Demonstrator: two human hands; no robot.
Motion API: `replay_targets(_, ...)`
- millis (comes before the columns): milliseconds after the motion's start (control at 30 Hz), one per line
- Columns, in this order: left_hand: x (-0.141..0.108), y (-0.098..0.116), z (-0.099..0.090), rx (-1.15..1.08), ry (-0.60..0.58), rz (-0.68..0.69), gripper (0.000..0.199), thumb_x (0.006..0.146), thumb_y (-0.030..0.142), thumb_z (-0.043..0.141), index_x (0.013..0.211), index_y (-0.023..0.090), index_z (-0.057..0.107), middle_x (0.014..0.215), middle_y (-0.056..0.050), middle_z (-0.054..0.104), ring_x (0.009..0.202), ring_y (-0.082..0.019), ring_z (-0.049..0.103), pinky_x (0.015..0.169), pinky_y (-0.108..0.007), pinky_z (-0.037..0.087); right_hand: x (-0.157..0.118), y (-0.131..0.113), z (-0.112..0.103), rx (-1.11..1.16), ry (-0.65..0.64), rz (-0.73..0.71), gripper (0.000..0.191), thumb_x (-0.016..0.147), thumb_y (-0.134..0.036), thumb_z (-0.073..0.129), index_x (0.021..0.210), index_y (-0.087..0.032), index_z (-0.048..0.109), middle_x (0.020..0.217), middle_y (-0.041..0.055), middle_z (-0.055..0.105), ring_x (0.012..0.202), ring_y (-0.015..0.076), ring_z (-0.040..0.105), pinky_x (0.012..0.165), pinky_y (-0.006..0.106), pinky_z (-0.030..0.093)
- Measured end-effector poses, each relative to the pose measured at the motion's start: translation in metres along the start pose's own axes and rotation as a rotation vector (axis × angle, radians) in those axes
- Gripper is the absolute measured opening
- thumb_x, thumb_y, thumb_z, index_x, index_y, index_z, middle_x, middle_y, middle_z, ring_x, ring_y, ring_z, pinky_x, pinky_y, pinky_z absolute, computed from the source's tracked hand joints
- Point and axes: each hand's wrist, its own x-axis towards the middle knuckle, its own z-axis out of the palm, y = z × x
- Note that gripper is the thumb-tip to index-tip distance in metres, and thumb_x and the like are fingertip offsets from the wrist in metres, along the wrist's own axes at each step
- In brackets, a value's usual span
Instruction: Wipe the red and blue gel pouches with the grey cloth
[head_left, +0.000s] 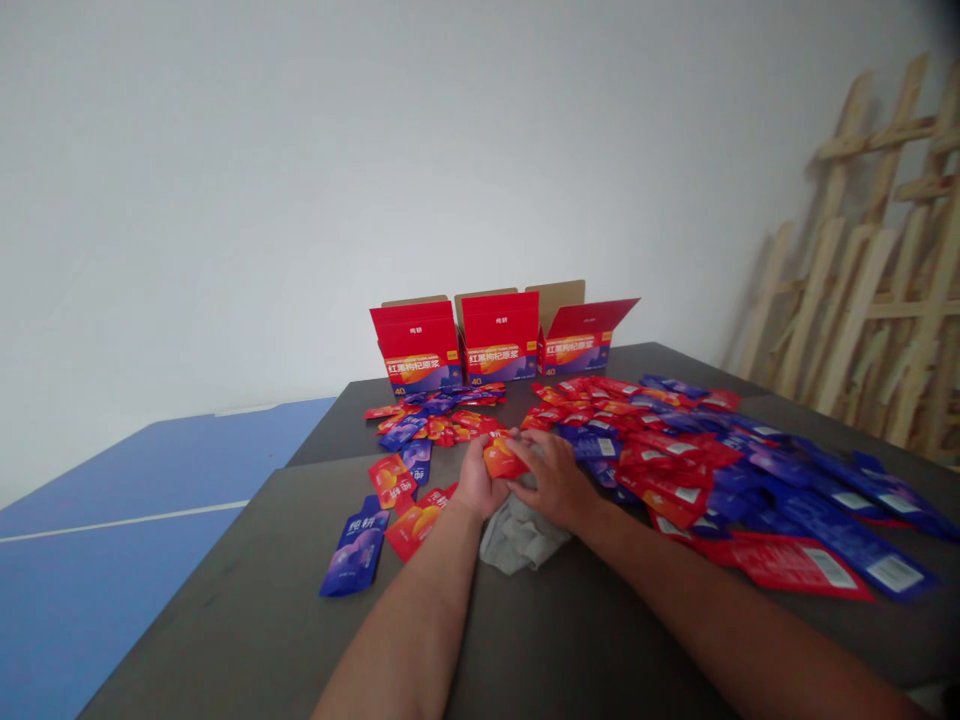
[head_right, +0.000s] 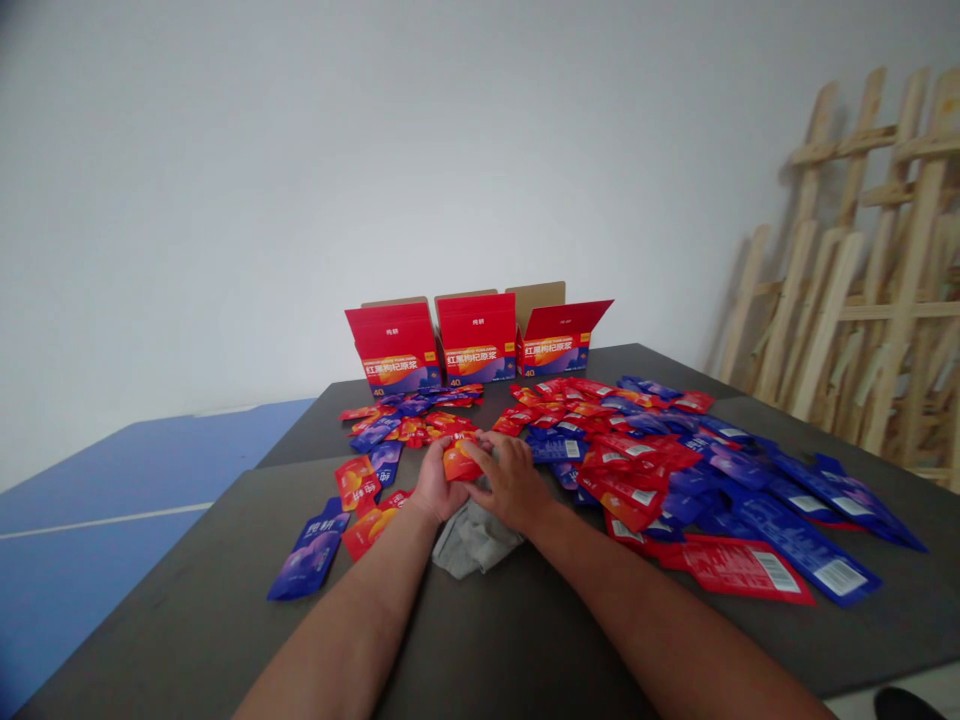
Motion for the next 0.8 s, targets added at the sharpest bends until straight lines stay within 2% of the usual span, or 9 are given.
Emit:
replay_targets(100,-0.001,-0.005,0.004,0.073,-0.006,0.016,0.037,0.085,0.035,0.043,0.100,0.009,0.064,0.089,-0.010,0.068,0.093,-0.021,0.063,0.088,-0.032,0.047,0.001,-0.003,-0.004,-0.044,-0.048,-0.068,0.036,0.085,-0.030,0.059,0.121,-0.027,0.057,0.119,0.0110,0.053,0.108,0.0282,0.048,0.088,0.044,0.040)
replay_targets(200,-0.001,-0.010,0.007,0.122,-0.033,0.053,0.037,0.088,0.037,0.042,0.103,0.010,0.063,0.092,-0.010,0.068,0.096,-0.021,0.063,0.090,-0.032,0.046,0.002,-0.002,-0.006,-0.018,-0.049,-0.067,0.032,0.089,-0.024,0.052,0.121,-0.027,0.058,0.114,0.0093,0.058,0.103,0.0257,0.051,0.087,0.041,0.043)
replay_targets(333,0.002,-0.013,0.005,0.154,-0.111,0.107,0.048,0.090,0.052,0.038,0.112,0.015,0.059,0.108,-0.011,0.065,0.102,-0.022,0.061,0.094,-0.034,0.042,0.005,0.012,-0.009,0.082,0.024,-0.052,0.033,0.091,-0.020,0.045,0.122,-0.024,0.058,0.112,0.0083,0.061,0.103,0.0230,0.052,0.091,0.041,0.045)
replay_targets(433,0.005,-0.014,0.002,0.197,-0.097,0.125,0.052,0.087,0.061,0.037,0.121,0.024,0.052,0.114,-0.007,0.062,0.102,-0.021,0.061,0.095,-0.034,0.040,0.010,0.026,-0.016,0.120,0.127,0.000,0.031,0.093,-0.022,0.040,0.116,-0.021,0.061,0.108,0.0091,0.063,0.102,0.0232,0.055,0.092,0.044,0.045)
replay_targets(567,0.007,-0.015,0.000,0.245,-0.043,0.111,0.053,0.089,0.058,0.038,0.134,0.032,0.034,0.115,-0.005,0.061,0.099,-0.020,0.063,0.091,-0.032,0.041,0.019,0.045,-0.038,0.095,0.235,0.118,0.029,0.094,-0.027,0.039,0.106,-0.019,0.064,0.103,0.0094,0.066,0.098,0.0232,0.058,0.092,0.044,0.045)
replay_targets(700,0.007,-0.018,0.000,0.262,-0.040,0.095,0.057,0.088,0.053,0.044,0.138,0.031,0.029,0.116,-0.006,0.061,0.104,-0.021,0.061,0.091,-0.031,0.041,0.027,0.073,-0.071,-0.021,0.298,0.291,0.032,0.093,-0.030,0.038,0.105,-0.018,0.065,0.104,0.0112,0.067,0.100,0.0244,0.059,0.093,0.043,0.044)
replay_targets(800,0.008,-0.021,-0.002,0.286,-0.044,0.116,0.062,0.088,0.051,0.047,0.141,0.027,0.025,0.118,-0.010,0.059,0.107,-0.022,0.060,0.095,-0.034,0.039,0.033,0.105,-0.093,-0.172,0.182,0.407,0.034,0.091,-0.028,0.039,0.106,-0.014,0.066,0.104,0.0143,0.067,0.099,0.0257,0.059,0.091,0.040,0.044)
